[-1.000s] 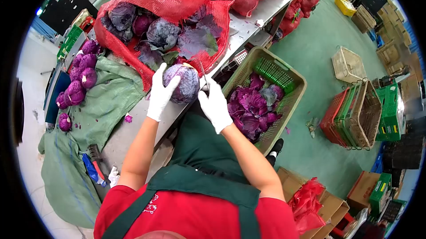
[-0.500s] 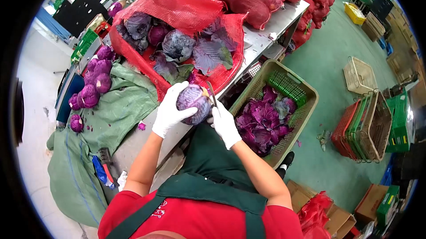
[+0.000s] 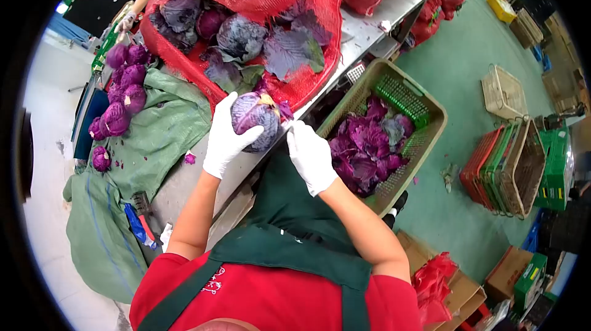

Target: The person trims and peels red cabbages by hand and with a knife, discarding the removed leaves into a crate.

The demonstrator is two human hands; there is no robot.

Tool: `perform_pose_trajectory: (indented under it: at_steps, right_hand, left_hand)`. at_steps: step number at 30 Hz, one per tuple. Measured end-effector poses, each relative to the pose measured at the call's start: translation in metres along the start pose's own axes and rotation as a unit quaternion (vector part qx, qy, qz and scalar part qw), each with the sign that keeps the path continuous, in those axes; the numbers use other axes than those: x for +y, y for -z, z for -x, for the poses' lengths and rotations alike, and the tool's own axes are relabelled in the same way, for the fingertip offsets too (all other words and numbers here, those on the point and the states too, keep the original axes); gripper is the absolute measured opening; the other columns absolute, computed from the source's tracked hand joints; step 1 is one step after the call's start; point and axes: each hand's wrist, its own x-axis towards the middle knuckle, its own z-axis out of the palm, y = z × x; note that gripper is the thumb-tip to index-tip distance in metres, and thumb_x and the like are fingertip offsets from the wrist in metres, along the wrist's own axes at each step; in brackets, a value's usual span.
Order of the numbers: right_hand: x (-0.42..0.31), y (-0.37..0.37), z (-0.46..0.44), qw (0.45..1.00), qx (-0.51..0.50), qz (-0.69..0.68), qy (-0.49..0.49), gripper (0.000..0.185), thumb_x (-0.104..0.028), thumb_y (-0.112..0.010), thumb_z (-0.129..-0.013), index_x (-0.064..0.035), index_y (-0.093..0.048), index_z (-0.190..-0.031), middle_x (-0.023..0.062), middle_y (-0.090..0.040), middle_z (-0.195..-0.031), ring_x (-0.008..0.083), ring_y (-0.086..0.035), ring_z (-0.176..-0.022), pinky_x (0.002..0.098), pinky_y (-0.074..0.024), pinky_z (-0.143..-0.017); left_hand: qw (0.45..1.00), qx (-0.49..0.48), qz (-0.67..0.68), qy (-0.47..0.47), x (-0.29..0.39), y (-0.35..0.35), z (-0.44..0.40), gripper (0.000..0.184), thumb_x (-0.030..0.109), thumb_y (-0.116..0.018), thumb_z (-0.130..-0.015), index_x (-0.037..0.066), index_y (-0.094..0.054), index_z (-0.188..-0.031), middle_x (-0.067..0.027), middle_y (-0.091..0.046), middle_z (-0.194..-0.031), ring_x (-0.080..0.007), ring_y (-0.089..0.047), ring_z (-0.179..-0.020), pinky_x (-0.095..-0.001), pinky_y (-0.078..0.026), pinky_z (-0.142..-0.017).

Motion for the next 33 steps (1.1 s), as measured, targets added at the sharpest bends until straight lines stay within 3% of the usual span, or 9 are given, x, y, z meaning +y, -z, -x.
perform_pose_trajectory:
  at_steps: [2,8,20,22,27,29,30,31,33]
  right_hand:
    - [-0.001,-0.008,-0.001,0.998,-0.019,0.050,0.018,0.012,-0.019,-0.054,-0.098,-0.0073,-0.056,-0.102,0.0126,-0.058,-0.076,0.0314,-0.062,-0.064,0.0409,-0.0514,-0.054]
    - [-0.011,-0.005,-0.009,0.996,-0.033,0.069,0.043,0.010,-0.017,-0.055,-0.095,-0.0069,-0.054,-0.099,0.0125,-0.057,-0.072,0.0307,-0.062,-0.061,0.0408,-0.0511,-0.052]
    - [-0.003,-0.007,-0.012,0.987,-0.092,0.131,-0.028,0.017,-0.006,-0.054,-0.087,-0.0040,-0.053,-0.104,0.0160,-0.061,-0.075,0.0347,-0.065,-0.064,0.0428,-0.0537,-0.054]
    - [0.002,-0.006,-0.014,0.987,-0.107,0.113,-0.040,0.018,-0.006,-0.054,-0.087,-0.0034,-0.053,-0.105,0.0171,-0.062,-0.077,0.0352,-0.066,-0.066,0.0433,-0.0542,-0.055]
    - [0.014,-0.010,-0.025,0.983,-0.123,0.137,-0.017,0.017,-0.011,-0.047,-0.093,-0.0015,-0.052,-0.106,0.0184,-0.064,-0.077,0.0352,-0.068,-0.068,0.0442,-0.0553,-0.058]
    - [-0.006,0.009,-0.021,0.980,-0.124,0.155,-0.016,0.017,-0.009,-0.047,-0.093,-0.0003,-0.052,-0.106,0.0178,-0.064,-0.076,0.0322,-0.068,-0.066,0.0418,-0.0556,-0.057]
    - [-0.011,0.013,-0.019,0.977,-0.142,0.157,-0.034,0.017,-0.009,-0.047,-0.093,0.0002,-0.052,-0.106,0.0175,-0.064,-0.077,0.0320,-0.068,-0.066,0.0413,-0.0557,-0.057]
    - [-0.013,0.012,-0.019,0.973,-0.159,0.161,-0.052,0.018,-0.009,-0.046,-0.093,0.0006,-0.052,-0.106,0.0173,-0.064,-0.077,0.0318,-0.068,-0.066,0.0408,-0.0557,-0.057]
    - [0.008,-0.009,-0.030,0.983,-0.130,0.126,-0.036,0.017,-0.012,-0.047,-0.094,-0.0007,-0.053,-0.105,0.0183,-0.065,-0.075,0.0345,-0.068,-0.066,0.0446,-0.0558,-0.060]
  left_hand:
    - [1.000,-0.012,0.013,0.016,0.001,0.001,0.001,0.097,0.038,-0.088,-0.067,-0.004,-0.042,-0.141,-0.0203,-0.049,-0.137,-0.0339,-0.048,-0.128,-0.0416,-0.037,-0.110]
    - [1.000,-0.022,-0.005,-0.015,0.002,0.001,0.000,0.098,0.039,-0.088,-0.067,-0.002,-0.042,-0.142,-0.0192,-0.049,-0.138,-0.0337,-0.047,-0.129,-0.0419,-0.036,-0.111]
    - [0.996,-0.028,-0.056,-0.062,0.019,-0.005,-0.010,0.096,0.040,-0.088,-0.065,-0.001,-0.045,-0.140,-0.0201,-0.051,-0.136,-0.0362,-0.048,-0.126,-0.0435,-0.037,-0.109]
    - [0.996,-0.030,-0.055,-0.070,0.018,-0.006,-0.012,0.099,0.049,-0.086,-0.063,-0.001,-0.045,-0.140,-0.0228,-0.051,-0.134,-0.0401,-0.048,-0.124,-0.0465,-0.038,-0.108]
    - [0.999,-0.025,-0.030,-0.038,0.019,-0.014,-0.023,0.097,0.048,-0.086,-0.062,-0.003,-0.048,-0.136,-0.0235,-0.054,-0.131,-0.0397,-0.049,-0.123,-0.0471,-0.038,-0.106]
    - [0.996,-0.038,-0.041,-0.072,0.017,-0.009,-0.025,0.093,0.038,-0.089,-0.062,-0.002,-0.049,-0.136,-0.0216,-0.055,-0.130,-0.0373,-0.052,-0.120,-0.0449,-0.040,-0.105]
    - [0.994,-0.034,-0.051,-0.089,0.021,-0.007,-0.024,0.091,0.038,-0.089,-0.063,-0.001,-0.050,-0.135,-0.0213,-0.055,-0.129,-0.0372,-0.052,-0.120,-0.0452,-0.040,-0.105]
    - [0.995,-0.035,-0.060,-0.074,0.023,-0.009,-0.024,0.096,0.046,-0.088,-0.061,-0.004,-0.050,-0.134,-0.0234,-0.055,-0.129,-0.0407,-0.052,-0.120,-0.0474,-0.039,-0.105]
    - [0.998,-0.015,-0.052,-0.041,0.015,-0.013,-0.025,0.094,0.045,-0.088,-0.063,-0.004,-0.050,-0.134,-0.0240,-0.056,-0.127,-0.0404,-0.052,-0.120,-0.0465,-0.040,-0.105]
